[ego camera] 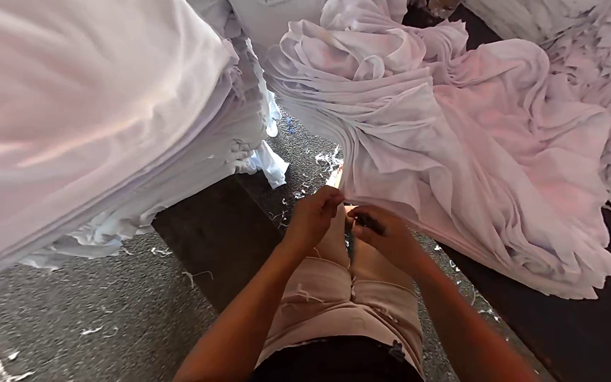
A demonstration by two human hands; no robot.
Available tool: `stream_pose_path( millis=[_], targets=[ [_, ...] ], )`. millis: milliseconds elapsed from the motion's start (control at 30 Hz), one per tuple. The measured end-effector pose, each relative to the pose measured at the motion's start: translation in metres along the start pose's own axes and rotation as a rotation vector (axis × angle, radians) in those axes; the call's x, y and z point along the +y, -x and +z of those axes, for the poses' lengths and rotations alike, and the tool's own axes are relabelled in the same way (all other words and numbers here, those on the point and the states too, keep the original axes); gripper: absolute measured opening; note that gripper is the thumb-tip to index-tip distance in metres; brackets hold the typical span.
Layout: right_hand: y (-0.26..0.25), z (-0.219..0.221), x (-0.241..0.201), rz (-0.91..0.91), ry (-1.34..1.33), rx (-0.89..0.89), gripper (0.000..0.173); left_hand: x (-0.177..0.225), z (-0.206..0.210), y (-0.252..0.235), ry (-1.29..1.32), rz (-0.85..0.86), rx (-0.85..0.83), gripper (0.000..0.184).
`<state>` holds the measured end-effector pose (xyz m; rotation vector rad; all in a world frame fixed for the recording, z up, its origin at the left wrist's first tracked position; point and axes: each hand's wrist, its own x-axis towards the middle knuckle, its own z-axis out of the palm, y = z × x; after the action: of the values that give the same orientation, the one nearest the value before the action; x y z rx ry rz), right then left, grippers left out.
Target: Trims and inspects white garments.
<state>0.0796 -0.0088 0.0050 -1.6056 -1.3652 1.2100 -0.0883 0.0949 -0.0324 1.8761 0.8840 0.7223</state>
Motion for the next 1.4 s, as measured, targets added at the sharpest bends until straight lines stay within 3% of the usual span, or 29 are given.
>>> stream_pose_path(
  millis=[133, 367, 633, 800, 1000, 1400],
  targets=[
    [-0.004, 0.014, 0.001, 0.138, -0.2, 0.005, 0.031, 0.004, -0.008, 0.008, 0.09, -0.079, 0.01, 0.018],
    [-0.015, 0.022, -0.004, 0.184, -0.375, 0.066, 0.028, 0.004, -0.007, 0.012, 0.133, -0.07, 0.045, 0.016],
    [-0.024, 0.026, -0.008, 0.178, -0.384, 0.124, 0.026, 0.002, -0.004, 0.012, 0.134, -0.043, 0.052, 0.016],
    [-0.024, 0.028, 0.002, 0.172, -0.381, 0.156, 0.026, 0.002, -0.008, 0.014, 0.165, -0.106, 0.044, 0.015],
    [-0.022, 0.027, 0.0, 0.222, -0.42, 0.07, 0.028, 0.001, -0.009, 0.017, 0.299, -0.138, 0.028, 0.01],
    [-0.04, 0.033, 0.003, 0.209, -0.413, 0.169, 0.027, -0.005, -0.009, 0.018, 0.358, -0.194, -0.028, 0.01]
  ],
)
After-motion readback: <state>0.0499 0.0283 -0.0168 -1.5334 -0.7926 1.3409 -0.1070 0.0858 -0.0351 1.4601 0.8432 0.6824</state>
